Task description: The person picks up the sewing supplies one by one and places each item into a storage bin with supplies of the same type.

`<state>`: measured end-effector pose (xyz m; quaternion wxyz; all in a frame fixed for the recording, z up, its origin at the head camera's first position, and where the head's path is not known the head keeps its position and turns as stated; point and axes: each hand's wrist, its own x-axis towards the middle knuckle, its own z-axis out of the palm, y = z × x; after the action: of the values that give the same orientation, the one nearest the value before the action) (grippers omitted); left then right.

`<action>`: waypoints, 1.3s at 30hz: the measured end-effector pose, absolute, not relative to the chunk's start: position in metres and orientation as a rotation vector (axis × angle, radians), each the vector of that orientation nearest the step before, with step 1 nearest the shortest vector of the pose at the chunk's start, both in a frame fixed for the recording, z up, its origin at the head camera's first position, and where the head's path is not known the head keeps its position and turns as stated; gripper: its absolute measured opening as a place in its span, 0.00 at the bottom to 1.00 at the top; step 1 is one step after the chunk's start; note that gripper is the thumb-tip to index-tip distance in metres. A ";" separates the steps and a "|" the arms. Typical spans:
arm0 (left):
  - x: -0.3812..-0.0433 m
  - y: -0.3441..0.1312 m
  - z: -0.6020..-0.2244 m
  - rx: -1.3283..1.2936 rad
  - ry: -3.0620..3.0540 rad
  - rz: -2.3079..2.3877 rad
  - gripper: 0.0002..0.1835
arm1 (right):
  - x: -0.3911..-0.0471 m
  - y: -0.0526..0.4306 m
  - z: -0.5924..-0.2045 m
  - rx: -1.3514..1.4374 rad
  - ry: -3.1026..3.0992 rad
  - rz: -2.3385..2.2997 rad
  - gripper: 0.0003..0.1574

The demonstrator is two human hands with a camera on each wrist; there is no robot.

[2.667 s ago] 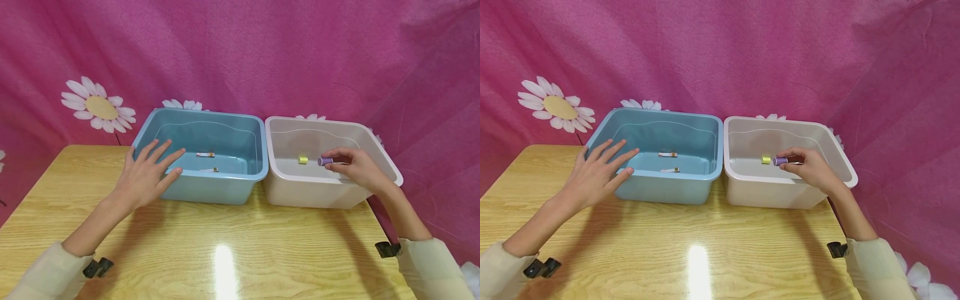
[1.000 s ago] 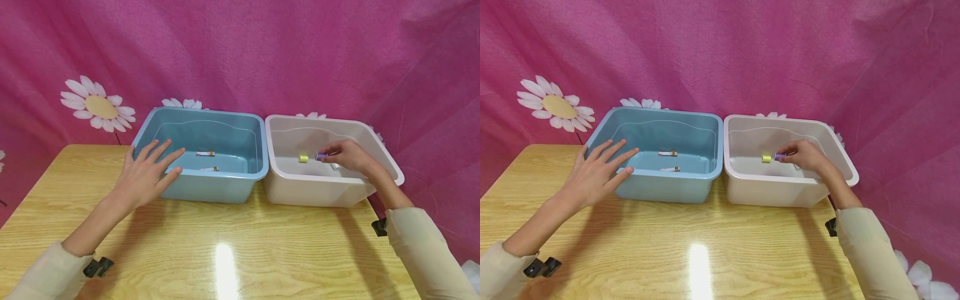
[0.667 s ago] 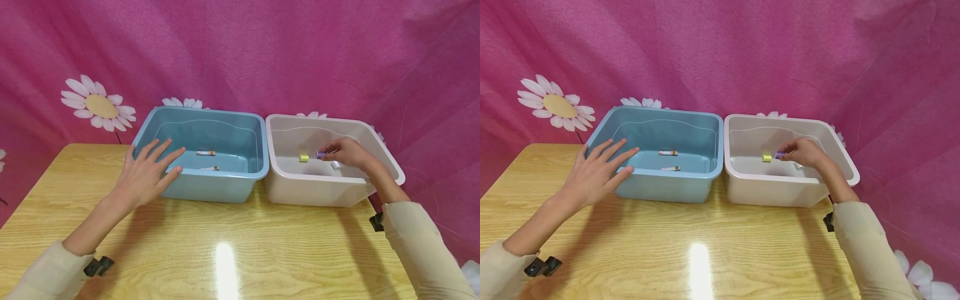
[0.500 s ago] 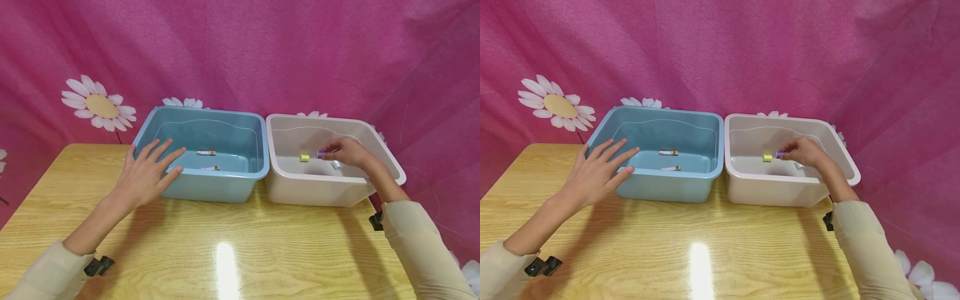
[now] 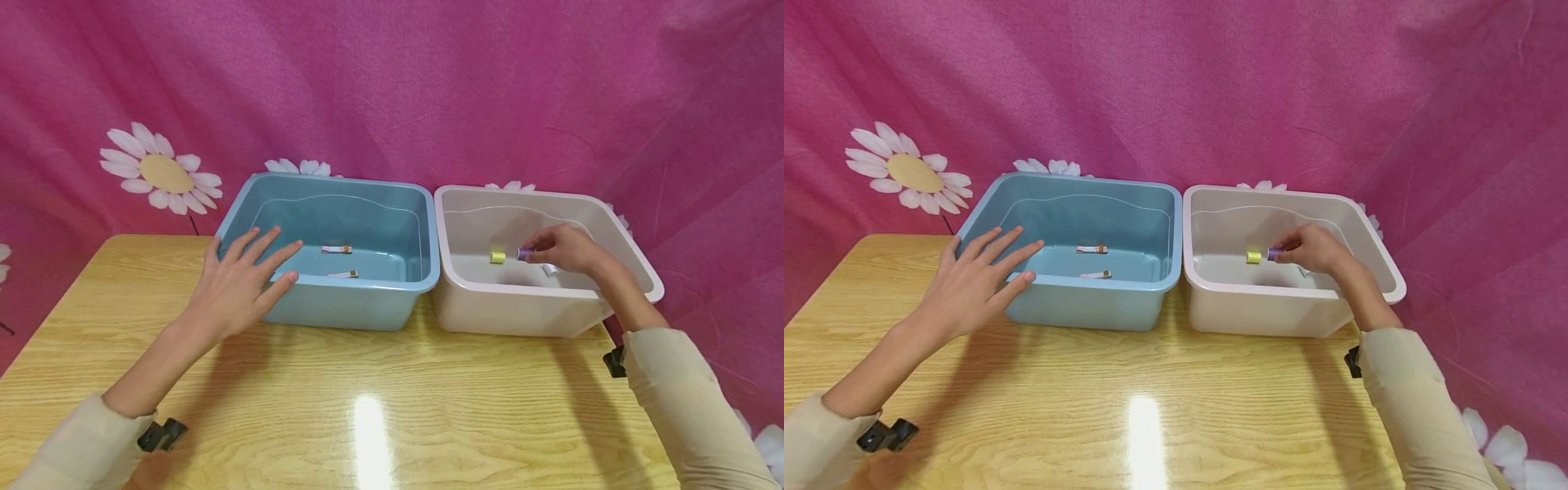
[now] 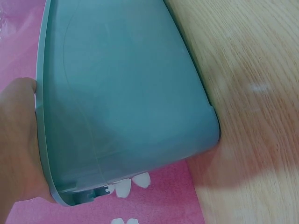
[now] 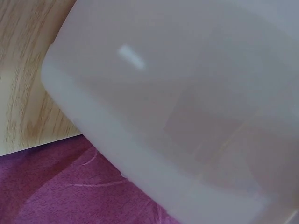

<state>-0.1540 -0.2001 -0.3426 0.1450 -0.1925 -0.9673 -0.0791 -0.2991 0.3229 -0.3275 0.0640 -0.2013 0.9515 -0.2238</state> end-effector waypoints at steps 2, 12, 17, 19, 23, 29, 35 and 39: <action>-0.154 -0.200 -0.342 -0.555 -2.789 -0.231 0.29 | -0.299 0.322 -0.327 -0.612 2.871 -0.665 0.17; -0.154 -0.201 -0.343 -0.556 -2.781 -0.221 0.29 | -0.298 0.320 -0.328 -0.630 2.857 -0.675 0.15; -0.153 -0.201 -0.343 -0.552 -2.785 -0.226 0.29 | -0.299 0.321 -0.329 -0.640 2.855 -0.674 0.15; -0.153 -0.201 -0.343 -0.553 -2.787 -0.224 0.29 | -0.300 0.322 -0.329 -0.641 2.853 -0.676 0.14; -0.153 -0.201 -0.343 -0.556 -2.785 -0.225 0.29 | -0.301 0.323 -0.330 -0.635 2.854 -0.678 0.14; -0.153 -0.201 -0.343 -0.558 -2.781 -0.219 0.29 | -0.300 0.324 -0.329 -0.620 2.857 -0.656 0.16; -0.154 -0.200 -0.343 -0.562 -2.776 -0.221 0.29 | -0.299 0.324 -0.330 -0.613 2.883 -0.650 0.14; -0.154 -0.200 -0.343 -0.564 -2.781 -0.219 0.29 | -0.297 0.324 -0.328 -0.609 2.897 -0.676 0.15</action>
<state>-0.1544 -0.2001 -0.3433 0.1471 -0.1958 -0.9666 -0.0760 -0.2972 0.3240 -0.3285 0.0523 -0.2004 0.9527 -0.2224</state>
